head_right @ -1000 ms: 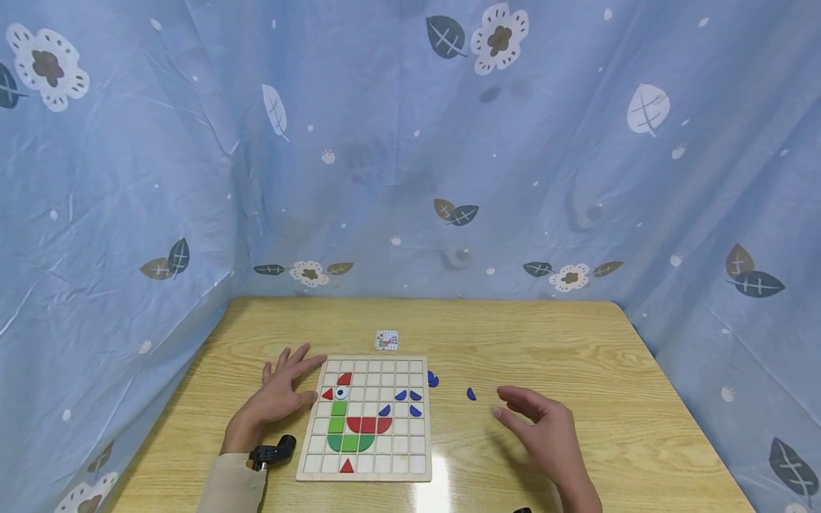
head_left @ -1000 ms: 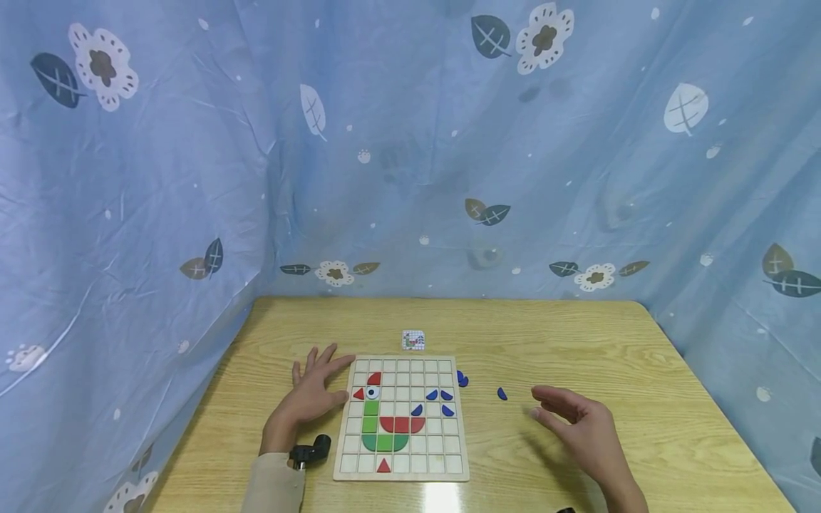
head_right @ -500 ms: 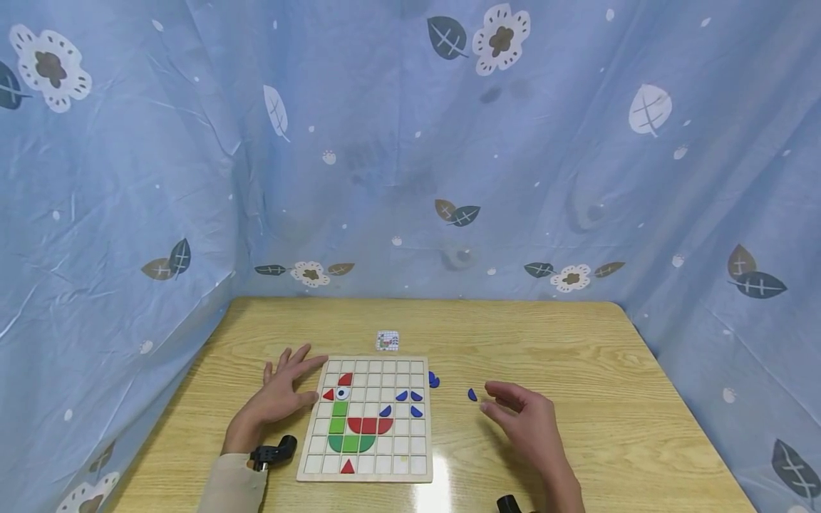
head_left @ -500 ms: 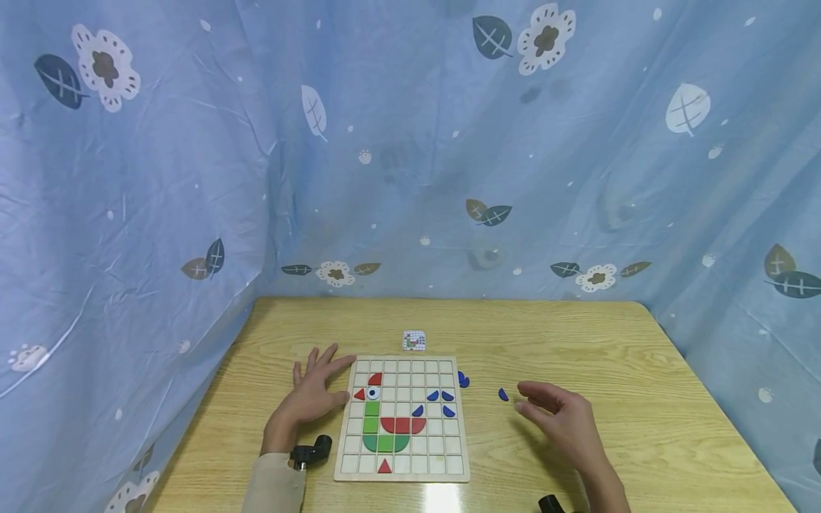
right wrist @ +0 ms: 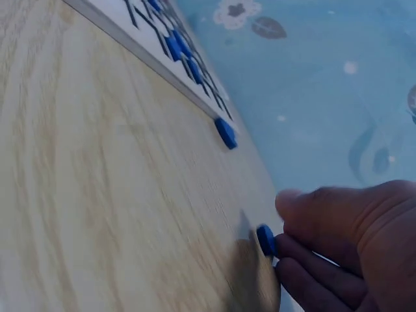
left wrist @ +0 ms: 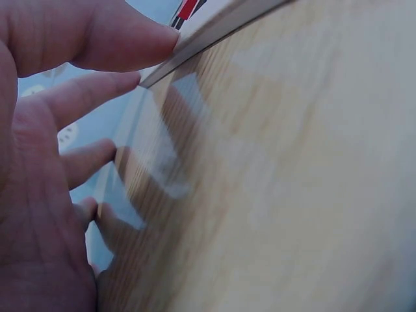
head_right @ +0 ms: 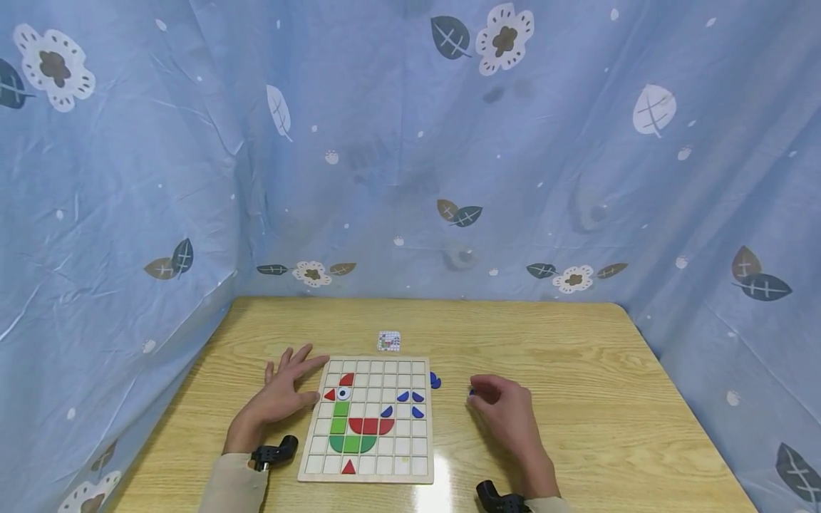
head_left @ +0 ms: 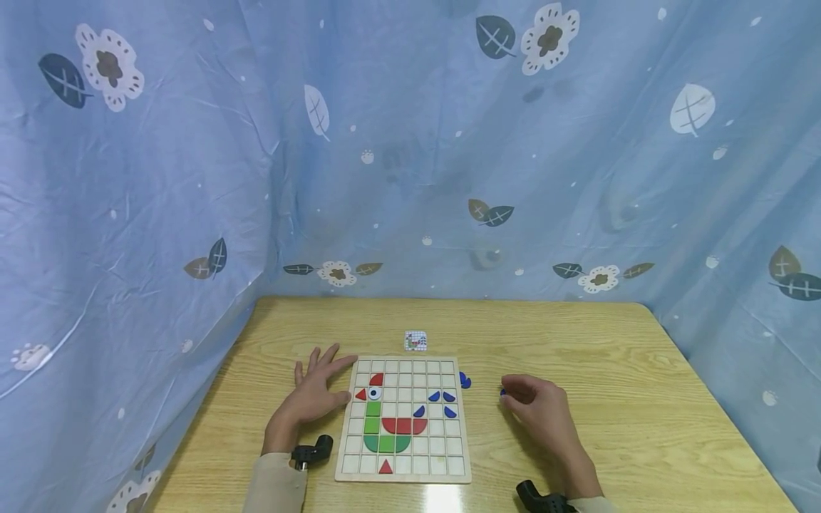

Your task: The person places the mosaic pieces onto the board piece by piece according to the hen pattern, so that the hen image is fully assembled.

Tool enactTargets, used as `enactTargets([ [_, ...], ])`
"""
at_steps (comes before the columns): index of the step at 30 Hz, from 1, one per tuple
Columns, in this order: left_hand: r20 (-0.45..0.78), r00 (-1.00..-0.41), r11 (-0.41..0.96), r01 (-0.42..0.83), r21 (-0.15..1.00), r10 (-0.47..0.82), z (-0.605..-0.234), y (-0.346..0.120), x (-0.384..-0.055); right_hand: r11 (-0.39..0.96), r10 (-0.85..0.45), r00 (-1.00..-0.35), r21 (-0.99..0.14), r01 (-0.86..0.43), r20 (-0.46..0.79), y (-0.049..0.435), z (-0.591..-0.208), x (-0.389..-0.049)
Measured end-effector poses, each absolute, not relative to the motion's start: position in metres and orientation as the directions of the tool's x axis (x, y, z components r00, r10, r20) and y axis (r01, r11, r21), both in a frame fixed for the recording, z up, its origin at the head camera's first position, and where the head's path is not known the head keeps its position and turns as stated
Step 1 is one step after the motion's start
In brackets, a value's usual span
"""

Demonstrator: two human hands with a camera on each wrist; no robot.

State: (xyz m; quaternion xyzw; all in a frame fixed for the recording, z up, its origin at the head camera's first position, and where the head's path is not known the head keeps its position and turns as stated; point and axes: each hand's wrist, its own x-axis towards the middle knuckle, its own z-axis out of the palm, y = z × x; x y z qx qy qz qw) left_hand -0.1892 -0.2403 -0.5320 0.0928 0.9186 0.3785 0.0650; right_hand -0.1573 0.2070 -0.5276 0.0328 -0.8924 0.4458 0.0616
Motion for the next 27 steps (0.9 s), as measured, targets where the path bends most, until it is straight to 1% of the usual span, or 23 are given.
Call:
enactTargets([
  [10, -0.054, -0.976, 0.700, 0.114, 0.705, 0.213, -0.534, -0.241, -0.190, 0.661, 0.012, -0.975, -0.734, -0.157, 0.220, 0.192, -0.535, -0.163],
  [16, -0.055, -0.975, 0.699, 0.114, 0.706, 0.215, -0.535, -0.241, -0.191, 0.674, 0.024, -0.975, -0.724, -0.147, 0.220, 0.189, -0.537, -0.160],
  [22, -0.054, -0.974, 0.696, 0.116, 0.708, 0.218, -0.534, -0.240, -0.189, 0.577, 0.029, -0.986, -0.808, -0.117, 0.164, 0.179, -0.530, -0.149],
  [27, -0.055, -0.974, 0.696, 0.117, 0.708, 0.220, -0.533, -0.241, -0.189, 0.483, 0.022, -0.989, -0.867, -0.119, 0.148, 0.163, -0.524, -0.137],
])
